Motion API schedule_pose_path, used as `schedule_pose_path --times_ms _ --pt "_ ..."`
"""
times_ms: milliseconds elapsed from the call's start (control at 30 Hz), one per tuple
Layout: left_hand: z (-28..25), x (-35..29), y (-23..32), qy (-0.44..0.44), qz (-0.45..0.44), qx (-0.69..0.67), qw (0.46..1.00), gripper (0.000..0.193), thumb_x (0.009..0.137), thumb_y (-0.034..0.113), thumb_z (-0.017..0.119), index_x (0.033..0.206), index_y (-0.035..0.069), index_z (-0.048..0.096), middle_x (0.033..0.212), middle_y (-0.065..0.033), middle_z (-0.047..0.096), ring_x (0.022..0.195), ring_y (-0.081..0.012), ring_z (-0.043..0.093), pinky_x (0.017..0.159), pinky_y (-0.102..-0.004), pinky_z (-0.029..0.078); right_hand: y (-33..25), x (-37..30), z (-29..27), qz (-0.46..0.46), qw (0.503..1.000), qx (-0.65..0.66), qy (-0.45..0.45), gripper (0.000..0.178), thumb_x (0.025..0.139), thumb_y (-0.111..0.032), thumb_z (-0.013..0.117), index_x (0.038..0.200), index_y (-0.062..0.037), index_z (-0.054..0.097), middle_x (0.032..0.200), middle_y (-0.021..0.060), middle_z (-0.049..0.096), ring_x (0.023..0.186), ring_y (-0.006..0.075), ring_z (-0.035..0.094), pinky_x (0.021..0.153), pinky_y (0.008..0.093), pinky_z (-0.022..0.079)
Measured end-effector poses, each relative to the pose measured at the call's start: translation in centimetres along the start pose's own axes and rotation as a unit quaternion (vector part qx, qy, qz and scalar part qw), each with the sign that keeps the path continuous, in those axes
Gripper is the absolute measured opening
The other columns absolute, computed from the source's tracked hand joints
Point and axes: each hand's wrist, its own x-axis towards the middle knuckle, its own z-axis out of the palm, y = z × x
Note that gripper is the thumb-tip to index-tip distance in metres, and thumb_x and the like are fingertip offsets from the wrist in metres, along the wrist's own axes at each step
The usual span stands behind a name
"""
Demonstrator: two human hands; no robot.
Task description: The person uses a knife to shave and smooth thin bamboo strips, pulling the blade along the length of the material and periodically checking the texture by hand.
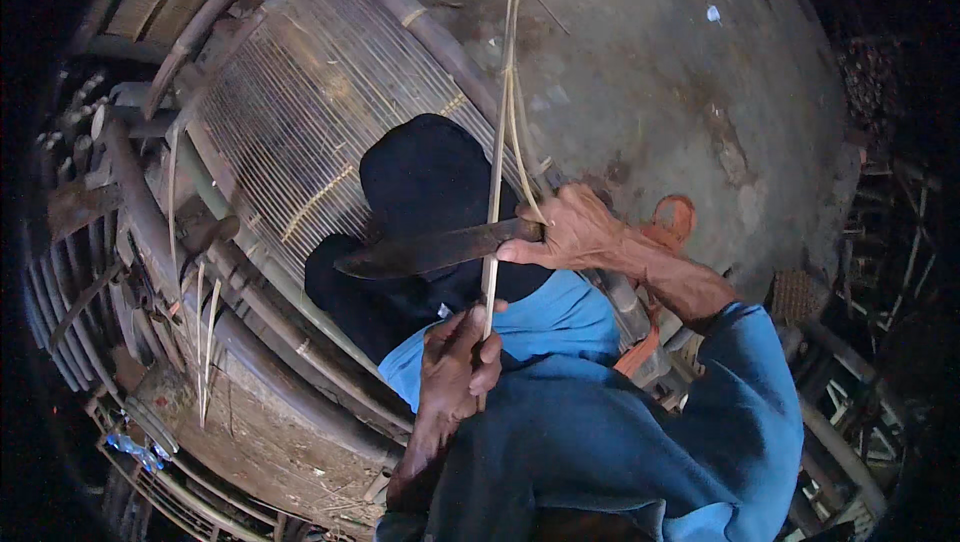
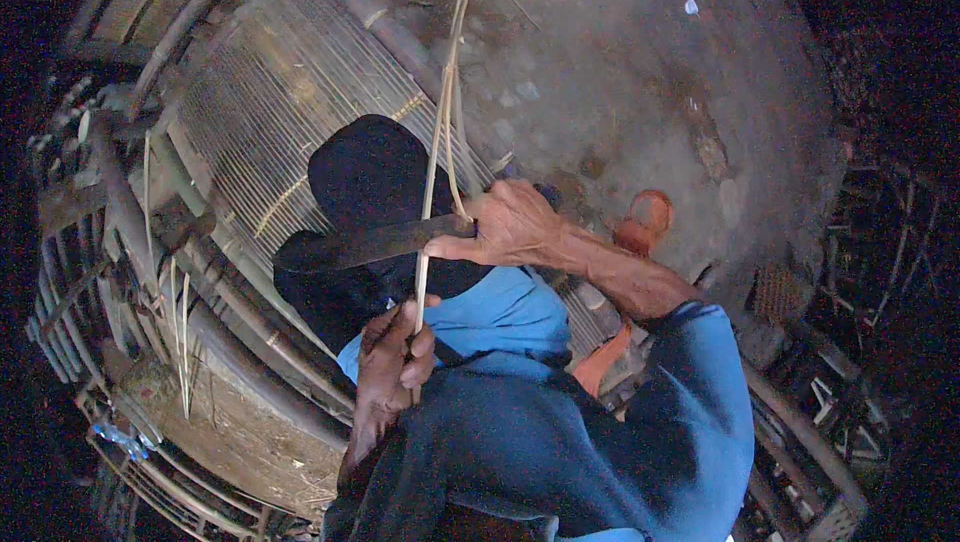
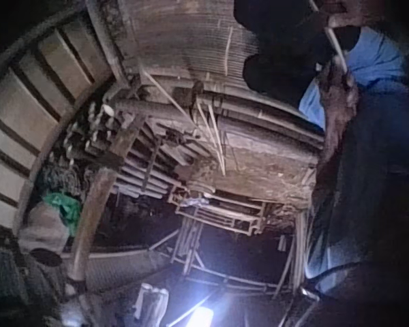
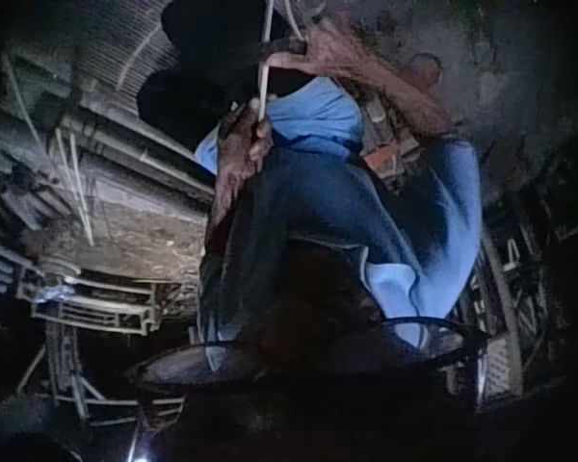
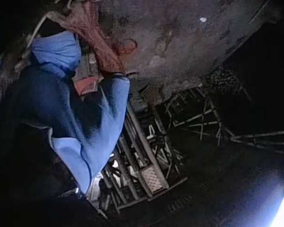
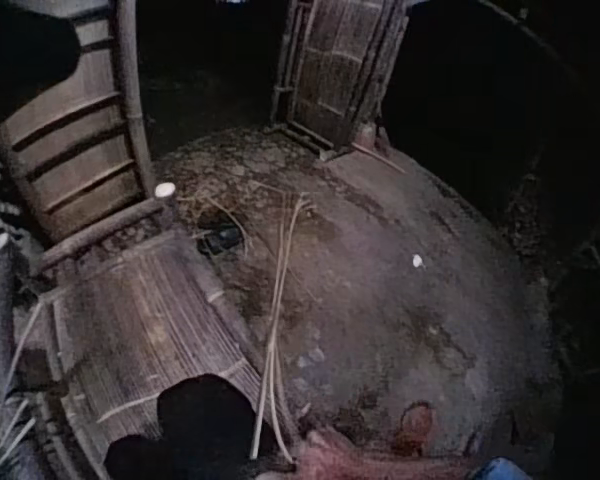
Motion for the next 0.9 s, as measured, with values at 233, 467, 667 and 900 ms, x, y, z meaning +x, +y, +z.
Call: schedule_pose_path --times_ms 233,467,667,900 --pt "-1.1 -2.6 -0.7 0.02 -0.026 -0.013 0.999 0.032 0.104 0.03 0.054 0.116 0.002 0.062 0.062 -0.0012 0.048 0.04 -0.0075 0.037 0.036 -0.0249 0.025 9.5 4.9 -1.3 0.182 0.967 0.141 0.106 0.066 0.092 -0.063 0.056 0.087 0.0005 0.074 0.064 0.022 0.063 0.056 0.0264 0.061 0.06 0.0435 0.05" --pt "-1.1 -1.4 -0.1 0.003 -0.033 -0.025 0.999 0.032 0.105 0.031 0.054 0.115 0.001 0.063 0.063 0.0001 0.047 0.039 -0.007 0.037 0.036 -0.0247 0.025 0.7 0.0 0.9 -0.027 0.998 0.057 0.01 0.069 0.084 -0.068 0.063 0.081 0.0003 0.073 0.059 0.0234 0.058 0.054 0.035 0.062 0.057 0.0482 0.048" --pt "-2.4 -1.7 -0.9 0.002 -0.01 -0.067 0.998 0.034 0.104 0.032 0.056 0.113 0.0 0.063 0.064 -0.0012 0.048 0.04 -0.0069 0.036 0.036 -0.0237 0.024 4.4 3.0 1.2 0.017 0.99 0.108 0.088 0.073 0.079 -0.071 0.065 0.078 0.0015 0.072 0.06 0.0243 0.058 0.057 0.0399 0.061 0.059 0.0498 0.049" --pt "-2.5 -1.6 -0.6 -0.033 -0.001 -0.073 0.997 0.033 0.104 0.031 0.056 0.111 -0.001 0.063 0.064 -0.001 0.048 0.04 -0.0067 0.036 0.035 -0.0238 0.025 5.2 2.5 0.3 0.133 0.987 0.072 0.056 0.084 0.084 -0.081 0.05 0.086 -0.0009 0.075 0.068 0.0242 0.067 0.071 0.0429 0.069 0.07 0.0523 0.055"
